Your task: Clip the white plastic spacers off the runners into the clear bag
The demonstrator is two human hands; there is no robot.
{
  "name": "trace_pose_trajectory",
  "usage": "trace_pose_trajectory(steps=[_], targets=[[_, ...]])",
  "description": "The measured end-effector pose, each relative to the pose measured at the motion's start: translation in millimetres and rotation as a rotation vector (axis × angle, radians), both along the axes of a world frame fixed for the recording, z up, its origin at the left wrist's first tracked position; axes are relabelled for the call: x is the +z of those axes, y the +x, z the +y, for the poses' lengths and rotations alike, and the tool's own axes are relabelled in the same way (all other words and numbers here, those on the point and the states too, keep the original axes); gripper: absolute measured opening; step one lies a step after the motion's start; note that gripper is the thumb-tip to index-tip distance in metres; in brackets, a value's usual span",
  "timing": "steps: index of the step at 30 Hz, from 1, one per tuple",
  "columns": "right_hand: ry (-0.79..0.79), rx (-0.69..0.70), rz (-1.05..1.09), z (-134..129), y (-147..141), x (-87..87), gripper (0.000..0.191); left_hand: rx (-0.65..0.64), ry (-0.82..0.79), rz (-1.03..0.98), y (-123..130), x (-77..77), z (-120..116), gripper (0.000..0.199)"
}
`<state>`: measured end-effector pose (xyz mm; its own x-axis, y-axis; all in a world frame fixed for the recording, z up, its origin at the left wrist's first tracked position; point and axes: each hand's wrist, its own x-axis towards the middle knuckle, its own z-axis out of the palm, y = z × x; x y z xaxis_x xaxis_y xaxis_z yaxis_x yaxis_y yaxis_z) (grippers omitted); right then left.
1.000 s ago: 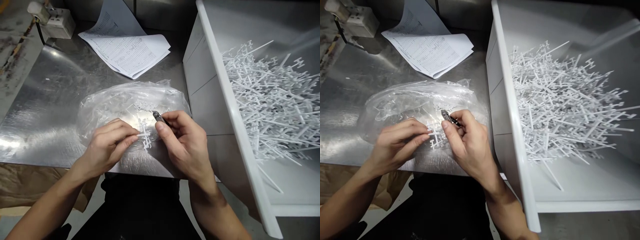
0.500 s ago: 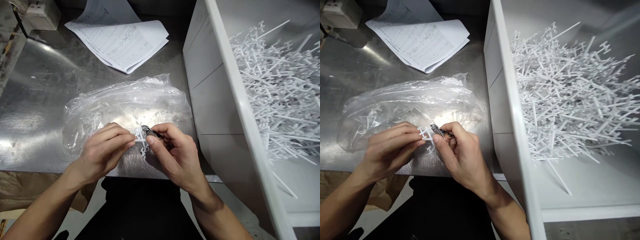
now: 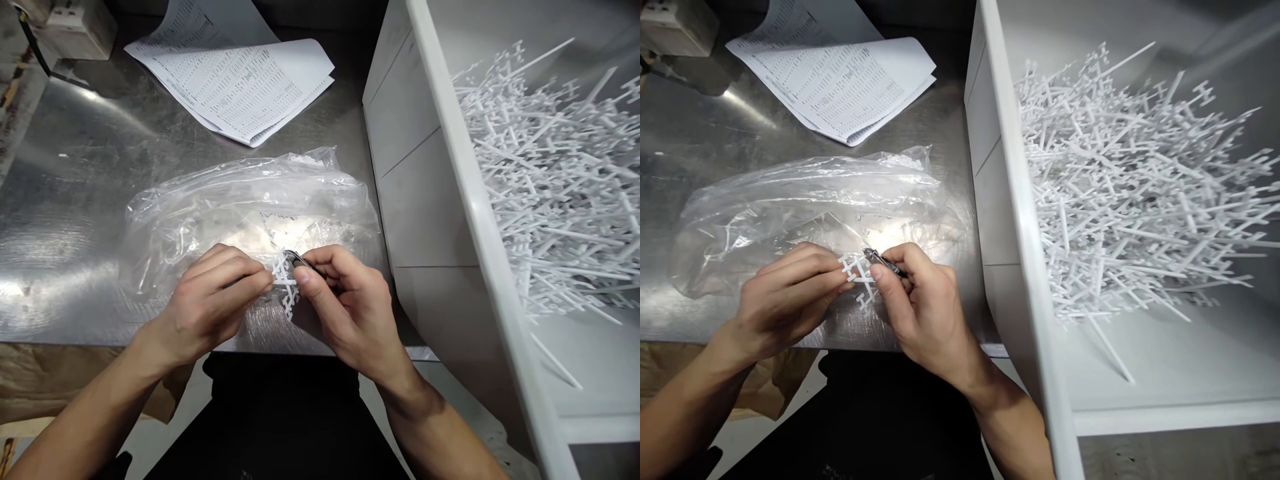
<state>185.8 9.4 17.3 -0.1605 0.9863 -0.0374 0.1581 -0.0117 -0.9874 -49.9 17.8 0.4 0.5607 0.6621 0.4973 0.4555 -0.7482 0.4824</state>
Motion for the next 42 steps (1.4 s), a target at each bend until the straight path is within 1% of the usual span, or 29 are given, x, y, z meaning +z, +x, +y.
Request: trace_pose_trajectory(steps=[4,6,9,12,15,18,24,31,42], targets=[[-0.073,-0.044,0.084,5,-1,1.4,0.021,0.101,0.02,0.061,8,4.7,1,0.017],[-0.099,-0.068,0.151,7,-1,2.9,0.021,0.114,-0.001,0.06,11,7.5,3,0.014],[-0.106,-0.092,0.214,6,-1,5.2,0.017,0.107,-0.001,0.033,11,7.3,8,0.011],[-0.091,-0.053,0.239,3,-2,5.8,0.014,0.101,0.049,0.041,10,1.6,10,0.012],[-0.091,-0.022,0.249,1,-2,4.3,0.017,0.1,0.094,0.052,11,-4.1,9,0.015],[-0.081,-0.024,0.261,0,-2,2.2,0.02,0.09,0.098,0.053,11,-6.4,7,0.017],[-0.072,-0.01,0.283,-2,0,0.3,0.017,0.08,0.114,0.039,12,-6.1,7,0.019],[-0.074,0.001,0.267,-2,0,1.3,0.016,0.059,0.075,0.044,10,-6.2,6,0.02],[-0.095,-0.019,0.257,-2,-2,-2.0,0.019,0.079,0.1,0.059,14,-5.9,5,0.021]])
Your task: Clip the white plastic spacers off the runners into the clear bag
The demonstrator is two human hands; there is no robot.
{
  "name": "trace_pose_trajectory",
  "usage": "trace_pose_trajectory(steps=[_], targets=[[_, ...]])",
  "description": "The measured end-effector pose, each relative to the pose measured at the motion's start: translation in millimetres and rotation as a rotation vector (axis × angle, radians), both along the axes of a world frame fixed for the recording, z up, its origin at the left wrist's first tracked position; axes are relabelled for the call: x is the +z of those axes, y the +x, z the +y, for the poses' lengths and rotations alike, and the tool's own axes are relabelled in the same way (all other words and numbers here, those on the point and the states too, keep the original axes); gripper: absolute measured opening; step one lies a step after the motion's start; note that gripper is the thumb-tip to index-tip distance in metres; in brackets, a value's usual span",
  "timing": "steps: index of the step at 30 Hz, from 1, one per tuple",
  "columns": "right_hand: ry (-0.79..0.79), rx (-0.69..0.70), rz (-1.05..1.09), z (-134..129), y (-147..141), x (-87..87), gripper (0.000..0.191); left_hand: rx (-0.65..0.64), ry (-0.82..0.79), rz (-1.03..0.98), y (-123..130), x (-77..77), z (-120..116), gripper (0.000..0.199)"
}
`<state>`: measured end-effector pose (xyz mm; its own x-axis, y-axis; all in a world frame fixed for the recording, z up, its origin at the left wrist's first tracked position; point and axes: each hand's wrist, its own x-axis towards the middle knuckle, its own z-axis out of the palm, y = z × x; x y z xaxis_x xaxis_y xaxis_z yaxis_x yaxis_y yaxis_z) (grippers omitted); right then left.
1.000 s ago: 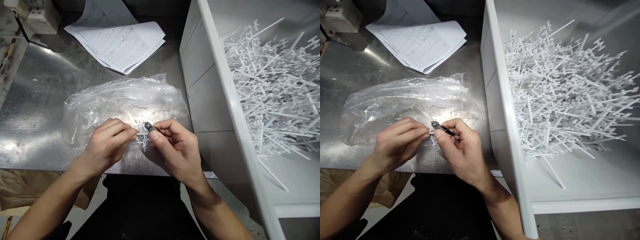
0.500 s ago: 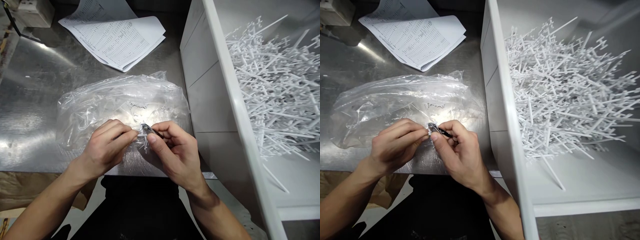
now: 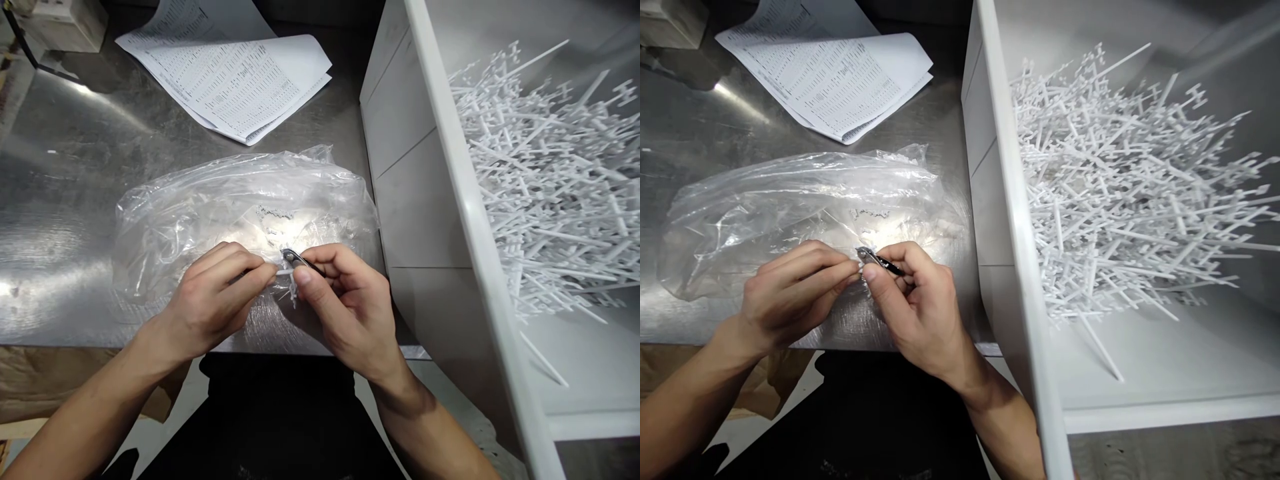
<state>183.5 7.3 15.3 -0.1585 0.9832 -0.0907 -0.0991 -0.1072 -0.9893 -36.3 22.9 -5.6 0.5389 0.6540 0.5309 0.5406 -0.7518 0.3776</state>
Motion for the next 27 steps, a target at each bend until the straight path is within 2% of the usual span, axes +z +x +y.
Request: trace_pose_trajectory(steps=[10,16,19,22,27], targets=[[-0.012,0.0,-0.023,1,1,2.1,0.023,-0.002,0.043,0.047,2,1.4,0,0.024],[-0.132,-0.026,0.086,10,0,7.9,0.032,0.032,0.052,0.077,7,-0.9,1,0.014],[-0.133,-0.071,0.113,10,0,8.3,0.029,0.083,0.038,0.045,7,0.7,2,0.009],[-0.047,-0.13,0.071,6,3,6.8,0.019,0.098,-0.004,-0.043,3,4.3,3,0.006],[-0.017,-0.074,-0.054,0,8,5.3,0.014,0.062,-0.047,-0.191,-3,8.6,3,0.023]])
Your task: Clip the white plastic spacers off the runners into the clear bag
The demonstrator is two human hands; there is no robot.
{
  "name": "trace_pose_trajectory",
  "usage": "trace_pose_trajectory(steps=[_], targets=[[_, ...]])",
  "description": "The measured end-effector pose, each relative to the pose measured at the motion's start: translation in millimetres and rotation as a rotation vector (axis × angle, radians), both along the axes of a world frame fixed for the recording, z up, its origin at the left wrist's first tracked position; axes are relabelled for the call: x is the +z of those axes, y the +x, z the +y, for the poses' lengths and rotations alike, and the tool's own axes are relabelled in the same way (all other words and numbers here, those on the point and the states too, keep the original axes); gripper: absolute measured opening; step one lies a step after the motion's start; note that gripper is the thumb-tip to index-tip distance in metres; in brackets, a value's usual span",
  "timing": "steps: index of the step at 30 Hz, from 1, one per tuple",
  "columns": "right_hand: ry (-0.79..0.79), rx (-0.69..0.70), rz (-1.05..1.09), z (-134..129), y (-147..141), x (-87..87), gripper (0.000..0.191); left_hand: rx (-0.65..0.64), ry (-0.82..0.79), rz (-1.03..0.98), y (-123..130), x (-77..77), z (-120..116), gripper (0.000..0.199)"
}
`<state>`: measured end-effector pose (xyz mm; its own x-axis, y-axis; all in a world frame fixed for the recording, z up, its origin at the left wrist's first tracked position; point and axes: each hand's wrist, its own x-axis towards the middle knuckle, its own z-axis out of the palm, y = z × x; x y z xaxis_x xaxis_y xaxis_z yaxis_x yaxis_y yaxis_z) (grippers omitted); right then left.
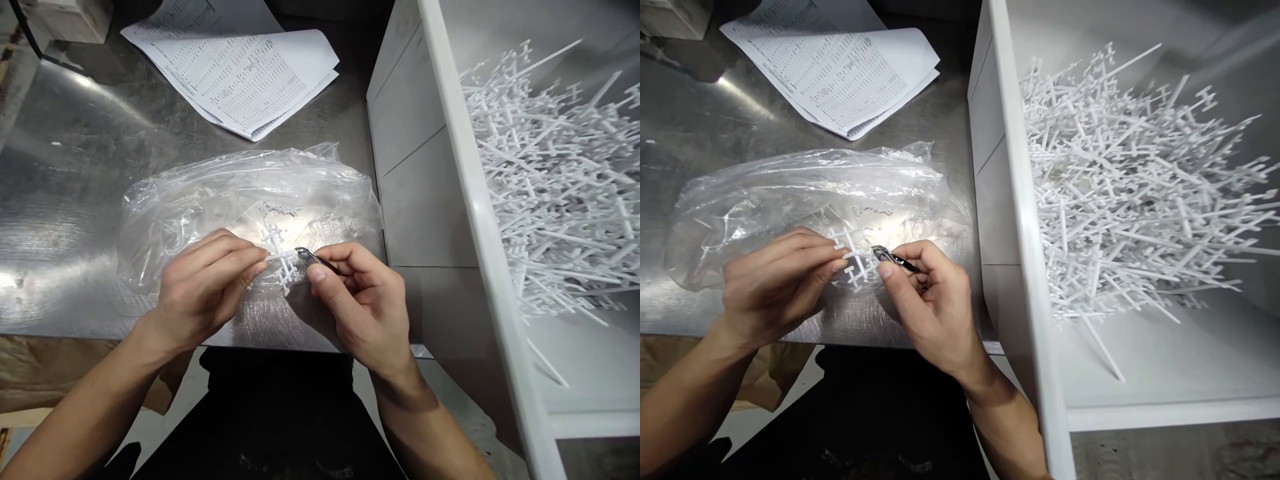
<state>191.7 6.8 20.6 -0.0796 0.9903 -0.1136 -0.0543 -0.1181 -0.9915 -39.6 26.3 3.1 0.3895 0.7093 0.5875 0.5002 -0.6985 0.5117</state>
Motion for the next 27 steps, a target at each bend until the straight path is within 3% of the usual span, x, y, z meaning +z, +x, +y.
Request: trace_pose_trajectory(steps=[18,27], targets=[[0.079,0.108,-0.158,-1.6,3.6,-1.7,0.014,0.017,0.039,0.011,-2.4,-0.1,0.0,0.024],[-0.001,0.021,-0.04,1.0,-0.5,0.7,0.016,0.141,0.043,0.102,0.6,0.8,2.5,0.015]])
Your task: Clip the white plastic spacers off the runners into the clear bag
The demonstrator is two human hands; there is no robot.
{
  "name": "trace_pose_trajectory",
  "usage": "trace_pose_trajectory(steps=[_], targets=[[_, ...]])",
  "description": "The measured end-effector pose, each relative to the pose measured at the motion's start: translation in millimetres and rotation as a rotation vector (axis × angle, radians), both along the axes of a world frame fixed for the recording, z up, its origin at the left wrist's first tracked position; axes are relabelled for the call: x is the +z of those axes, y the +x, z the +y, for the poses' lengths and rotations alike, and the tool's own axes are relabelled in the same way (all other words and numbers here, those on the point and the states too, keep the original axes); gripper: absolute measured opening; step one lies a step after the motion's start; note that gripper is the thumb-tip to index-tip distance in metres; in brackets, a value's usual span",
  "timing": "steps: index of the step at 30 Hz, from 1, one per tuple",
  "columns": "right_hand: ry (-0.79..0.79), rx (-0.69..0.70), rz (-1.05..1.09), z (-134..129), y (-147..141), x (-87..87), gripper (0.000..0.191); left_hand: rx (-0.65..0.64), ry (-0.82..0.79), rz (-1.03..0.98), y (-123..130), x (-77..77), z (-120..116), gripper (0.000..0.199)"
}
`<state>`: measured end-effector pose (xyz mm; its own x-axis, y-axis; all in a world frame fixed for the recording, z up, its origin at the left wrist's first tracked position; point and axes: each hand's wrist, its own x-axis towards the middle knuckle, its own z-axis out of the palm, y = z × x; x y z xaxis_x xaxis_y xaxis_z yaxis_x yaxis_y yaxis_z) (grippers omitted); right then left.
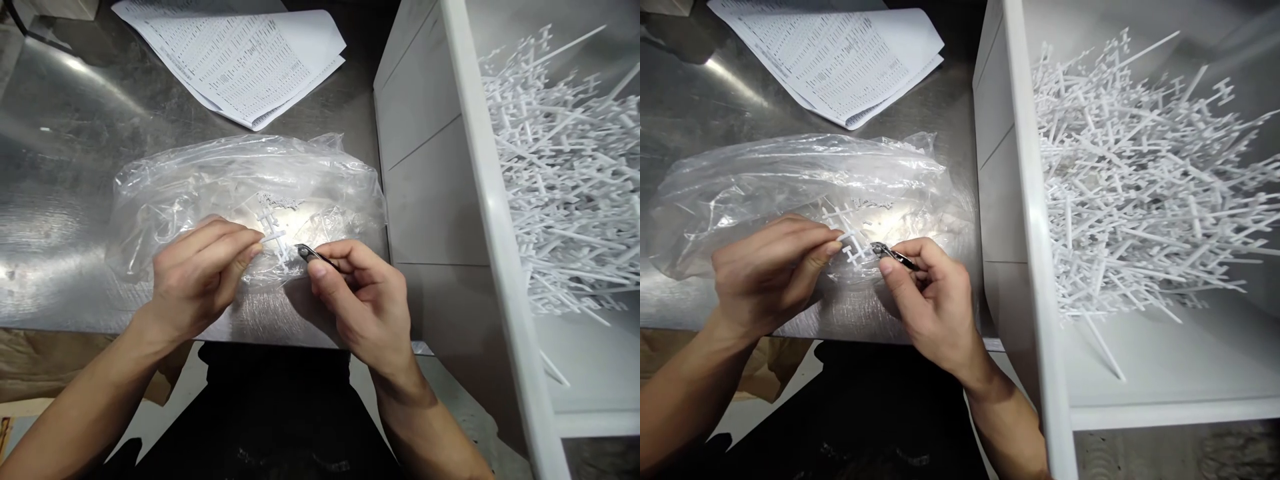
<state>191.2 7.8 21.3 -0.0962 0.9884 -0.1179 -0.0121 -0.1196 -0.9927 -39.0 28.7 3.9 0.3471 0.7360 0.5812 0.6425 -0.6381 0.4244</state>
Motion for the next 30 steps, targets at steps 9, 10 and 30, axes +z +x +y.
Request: trace_pose_trajectory(steps=[9,10,30], targets=[[0.1,0.072,-0.032,-5,-2,0.1,0.012,-0.014,0.012,-0.001,-1,-4.1,0,0.016],[0.107,0.074,-0.047,-5,-1,-0.5,0.013,-0.02,0.019,0.0,-1,-4.2,0,0.016],[0.035,-0.092,0.189,2,-2,-0.8,0.007,0.058,0.06,0.116,4,-4.0,5,0.011]])
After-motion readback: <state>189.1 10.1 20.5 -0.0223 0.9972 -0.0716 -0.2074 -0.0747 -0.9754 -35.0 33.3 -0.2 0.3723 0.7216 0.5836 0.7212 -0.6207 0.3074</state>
